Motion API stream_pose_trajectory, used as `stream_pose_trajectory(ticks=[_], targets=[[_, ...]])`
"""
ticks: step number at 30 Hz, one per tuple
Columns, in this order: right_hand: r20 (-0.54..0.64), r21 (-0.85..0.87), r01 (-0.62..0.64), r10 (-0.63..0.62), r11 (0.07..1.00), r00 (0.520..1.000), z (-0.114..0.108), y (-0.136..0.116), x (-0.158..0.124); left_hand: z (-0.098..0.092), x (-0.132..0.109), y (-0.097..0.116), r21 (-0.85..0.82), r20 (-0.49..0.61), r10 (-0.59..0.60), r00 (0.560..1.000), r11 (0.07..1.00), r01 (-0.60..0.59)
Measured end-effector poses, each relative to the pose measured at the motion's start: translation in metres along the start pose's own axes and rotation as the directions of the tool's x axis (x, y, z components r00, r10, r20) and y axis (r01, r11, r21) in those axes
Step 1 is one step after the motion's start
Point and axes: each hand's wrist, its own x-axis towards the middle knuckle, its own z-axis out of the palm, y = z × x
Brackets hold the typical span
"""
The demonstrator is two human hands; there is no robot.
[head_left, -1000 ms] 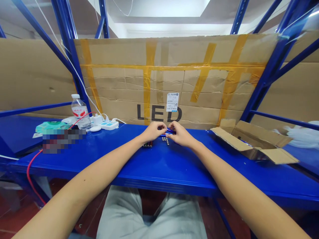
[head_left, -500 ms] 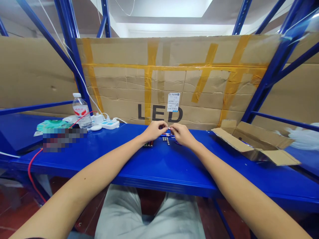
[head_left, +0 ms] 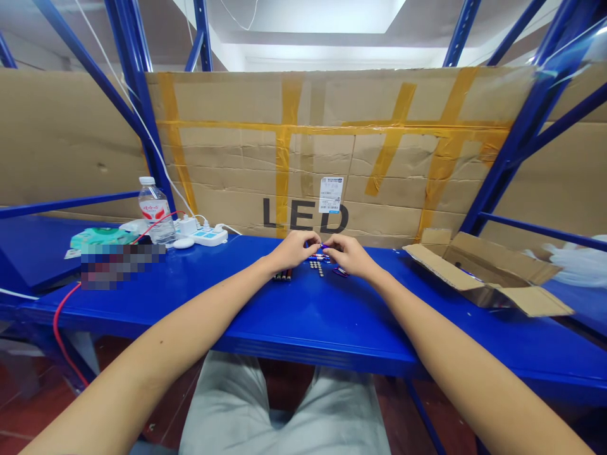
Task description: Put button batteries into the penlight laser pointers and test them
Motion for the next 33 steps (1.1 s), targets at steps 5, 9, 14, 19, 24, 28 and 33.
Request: stream_pose_trajectory(ticks=[5,9,14,19,24,28,33], targets=[[0.104,0.051,-0.082,0.077,0.995,0.992,0.0,0.001,0.0,-0.001,0.001,0.002,0.106,0.018,0.067,0.998,0.992,-0.069],[0.121,0.039,-0.069,0.064,0.997,0.991,0.001,0.006,0.002,-0.001,0.002,0.002,0.168,0.043,0.108,0.993,0.979,-0.113],[-0.007,0.076,-0.034,0.035,0.997,0.999,0.006,0.009,0.002,0.0,0.001,0.0,0.135,0.053,0.053,0.997,0.989,-0.06],[-0.091,-0.035,0.041,-0.044,0.999,0.995,0.007,0.009,0.001,0.0,0.001,0.001,0.056,0.028,0.01,1.0,0.998,-0.011],[-0.07,-0.154,0.157,-0.169,0.975,0.983,0.003,0.003,0.0,-0.002,0.001,0.003,0.018,0.012,-0.007,1.0,1.0,0.006],[-0.021,-0.23,0.203,-0.214,0.952,0.977,0.003,0.002,0.001,-0.002,0.002,0.003,0.079,0.007,0.034,0.999,0.996,-0.034],[0.001,-0.228,0.135,-0.138,0.964,0.99,0.006,0.003,0.001,-0.001,0.002,0.003,0.163,0.021,0.065,0.998,0.984,-0.067]])
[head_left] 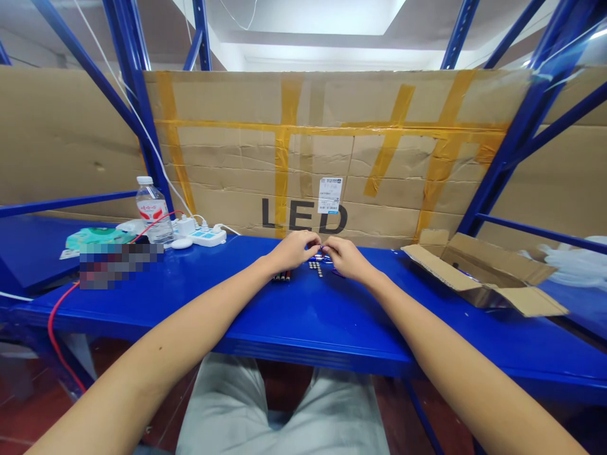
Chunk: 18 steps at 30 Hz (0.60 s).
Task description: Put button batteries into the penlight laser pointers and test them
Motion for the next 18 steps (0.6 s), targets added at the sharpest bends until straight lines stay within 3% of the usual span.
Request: stream_pose_trajectory(ticks=[11,18], targets=[[-0.148,0.084,-0.001,0.013,0.996,0.989,-0.003,-0.007,-0.001,-0.002,0.0,0.005,-0.073,0.004,-0.014,1.0,0.997,0.014],[-0.049,0.226,-0.118,0.133,0.967,0.99,-0.009,-0.007,0.0,0.001,-0.001,0.009,0.008,0.003,0.038,0.999,0.999,-0.038]])
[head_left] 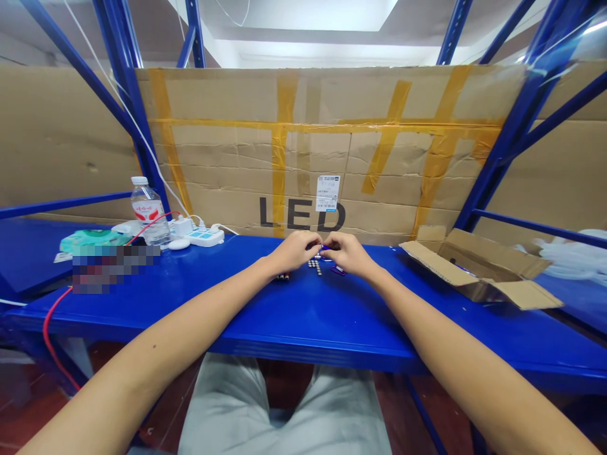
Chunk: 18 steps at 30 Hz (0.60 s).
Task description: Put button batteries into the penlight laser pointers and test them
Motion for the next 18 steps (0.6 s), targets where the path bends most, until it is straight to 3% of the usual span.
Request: stream_pose_trajectory(ticks=[7,10,14,18], targets=[[0.251,0.229,-0.266,0.207,0.937,0.946,-0.011,-0.001,0.001,-0.001,-0.002,0.005,0.094,0.052,0.128,0.99,0.987,-0.132],[0.349,0.295,-0.337,0.227,0.894,0.909,-0.017,-0.003,-0.001,-0.002,-0.002,0.008,0.118,0.059,0.175,0.983,0.976,-0.18],[0.456,0.296,-0.33,0.171,0.896,0.874,-0.021,-0.004,-0.002,-0.002,-0.002,0.009,0.143,0.087,0.217,0.972,0.963,-0.227],[0.451,0.208,-0.249,0.133,0.946,0.883,-0.021,0.0,0.0,-0.001,-0.003,0.005,0.141,0.07,0.211,0.975,0.965,-0.219]])
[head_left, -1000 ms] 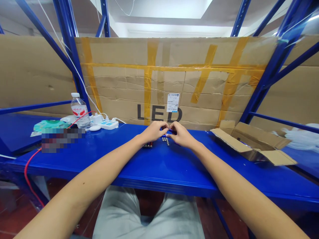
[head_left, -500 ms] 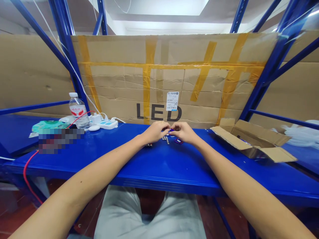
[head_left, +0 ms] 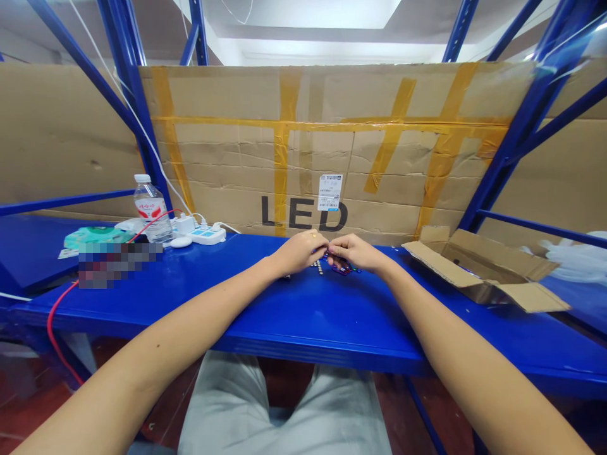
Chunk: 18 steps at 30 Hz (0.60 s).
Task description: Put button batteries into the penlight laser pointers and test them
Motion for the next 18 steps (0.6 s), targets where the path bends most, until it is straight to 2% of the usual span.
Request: stream_pose_trajectory(ticks=[3,6,11,14,18], targets=[[-0.1,-0.06,0.027,-0.032,0.998,0.994,0.0,0.004,0.003,0.002,-0.001,-0.002,-0.022,-0.005,-0.028,1.0,0.999,0.028],[-0.222,-0.03,0.066,-0.071,0.997,0.972,0.002,0.009,0.006,0.003,0.0,-0.003,-0.055,-0.02,-0.083,0.996,0.995,0.082],[-0.302,-0.049,0.141,-0.149,0.989,0.942,0.008,0.012,0.01,0.0,0.003,-0.001,-0.08,-0.068,-0.158,0.985,0.985,0.152],[-0.365,-0.136,0.17,-0.209,0.976,0.907,0.009,0.01,0.009,-0.002,0.004,-0.002,-0.102,-0.08,-0.194,0.978,0.977,0.186],[-0.364,-0.27,0.193,-0.285,0.944,0.887,0.006,0.005,0.006,-0.003,0.003,-0.003,-0.138,-0.085,-0.217,0.972,0.969,0.205]])
